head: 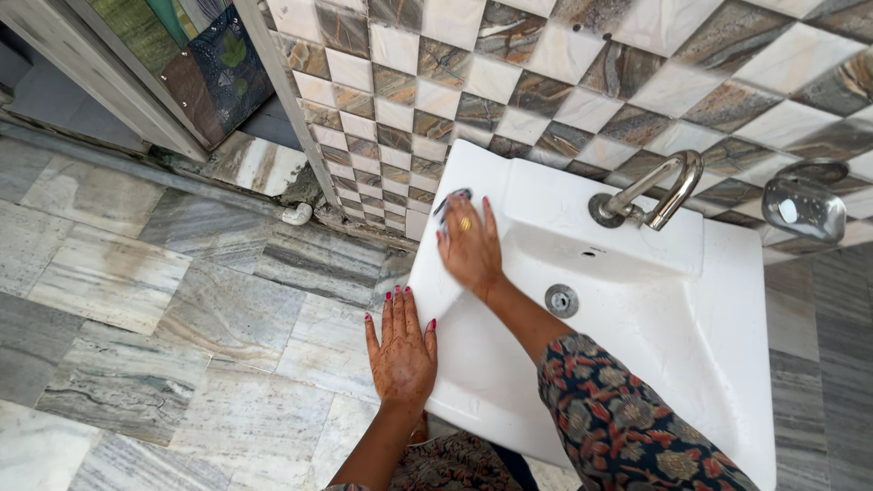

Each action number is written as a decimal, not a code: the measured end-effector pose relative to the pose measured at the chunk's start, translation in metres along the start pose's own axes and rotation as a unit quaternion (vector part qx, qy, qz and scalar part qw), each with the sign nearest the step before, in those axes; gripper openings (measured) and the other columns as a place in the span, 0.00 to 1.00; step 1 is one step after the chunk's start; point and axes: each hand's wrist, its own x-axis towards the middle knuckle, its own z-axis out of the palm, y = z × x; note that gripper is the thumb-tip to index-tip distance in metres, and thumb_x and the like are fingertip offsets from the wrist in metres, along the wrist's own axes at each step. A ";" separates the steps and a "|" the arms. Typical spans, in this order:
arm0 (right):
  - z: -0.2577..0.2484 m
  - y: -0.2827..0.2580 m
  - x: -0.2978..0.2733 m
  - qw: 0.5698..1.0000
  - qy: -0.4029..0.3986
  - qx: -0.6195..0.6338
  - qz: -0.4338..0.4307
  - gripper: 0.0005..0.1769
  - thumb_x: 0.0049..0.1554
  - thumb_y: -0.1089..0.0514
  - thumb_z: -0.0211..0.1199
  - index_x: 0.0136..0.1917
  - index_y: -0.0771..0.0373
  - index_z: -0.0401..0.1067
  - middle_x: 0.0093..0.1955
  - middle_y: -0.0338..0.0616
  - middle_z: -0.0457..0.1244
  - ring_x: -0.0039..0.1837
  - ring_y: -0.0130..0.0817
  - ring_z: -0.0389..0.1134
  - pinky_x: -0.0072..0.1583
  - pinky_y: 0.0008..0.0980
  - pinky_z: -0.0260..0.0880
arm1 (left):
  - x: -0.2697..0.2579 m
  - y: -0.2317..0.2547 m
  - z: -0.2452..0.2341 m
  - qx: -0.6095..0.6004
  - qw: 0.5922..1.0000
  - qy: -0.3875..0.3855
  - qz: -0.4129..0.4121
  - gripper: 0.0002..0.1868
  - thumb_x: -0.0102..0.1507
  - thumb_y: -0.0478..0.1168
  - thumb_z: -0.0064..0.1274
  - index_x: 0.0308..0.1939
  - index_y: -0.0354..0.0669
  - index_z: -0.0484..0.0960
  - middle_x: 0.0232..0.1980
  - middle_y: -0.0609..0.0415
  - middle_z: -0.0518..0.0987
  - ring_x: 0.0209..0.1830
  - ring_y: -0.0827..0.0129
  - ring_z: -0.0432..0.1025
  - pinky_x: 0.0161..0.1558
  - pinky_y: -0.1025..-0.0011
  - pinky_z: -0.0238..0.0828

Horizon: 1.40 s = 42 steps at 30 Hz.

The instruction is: The person scrubs the interior and rim of a white bathroom sink using a cloth, then rinses the cloth under running water from the faucet. The person continues to wipe the sink basin and faucet area thoroughly.

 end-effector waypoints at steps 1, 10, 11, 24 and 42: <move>0.007 0.017 0.017 0.998 -0.036 0.023 0.035 0.36 0.64 0.46 0.47 0.78 0.71 0.57 0.77 0.55 0.55 0.82 0.41 0.51 0.81 0.56 0.29 | 0.001 0.001 0.001 -0.001 1.000 0.008 -0.001 0.37 0.70 0.57 0.30 0.79 0.44 0.47 0.81 0.54 0.50 0.81 0.66 0.41 0.77 0.53 0.26; 0.033 0.095 0.073 0.981 -0.090 -0.134 0.107 0.40 0.66 0.38 0.46 0.74 0.77 0.59 0.75 0.64 0.56 0.80 0.49 0.51 0.81 0.50 0.31 | -0.001 -0.002 0.002 0.004 1.000 -0.014 -0.022 0.35 0.71 0.57 0.28 0.78 0.44 0.49 0.80 0.53 0.53 0.82 0.66 0.41 0.78 0.55 0.28; 0.029 0.088 0.062 0.981 -0.086 -0.137 0.104 0.41 0.66 0.37 0.47 0.72 0.78 0.61 0.75 0.66 0.57 0.79 0.52 0.52 0.81 0.47 0.33 | -0.002 0.000 0.002 0.007 1.000 -0.002 -0.017 0.35 0.71 0.56 0.28 0.78 0.43 0.49 0.80 0.53 0.53 0.81 0.65 0.41 0.77 0.54 0.29; 0.020 0.090 0.044 0.993 -0.070 -0.087 0.036 0.43 0.67 0.38 0.46 0.75 0.81 0.54 0.76 0.71 0.52 0.80 0.58 0.49 0.80 0.47 0.41 | 0.001 -0.001 0.002 -0.004 1.000 -0.004 -0.015 0.35 0.70 0.57 0.27 0.77 0.41 0.50 0.79 0.51 0.55 0.81 0.64 0.42 0.76 0.55 0.28; -0.035 -0.060 -0.121 0.937 -0.196 0.184 -0.224 0.34 0.69 0.37 0.33 0.83 0.48 0.40 0.87 0.42 0.39 0.87 0.41 0.35 0.81 0.56 0.29 | -0.007 -0.007 0.003 -0.057 0.990 0.126 0.035 0.39 0.68 0.58 0.30 0.80 0.49 0.44 0.82 0.51 0.48 0.81 0.62 0.41 0.77 0.55 0.23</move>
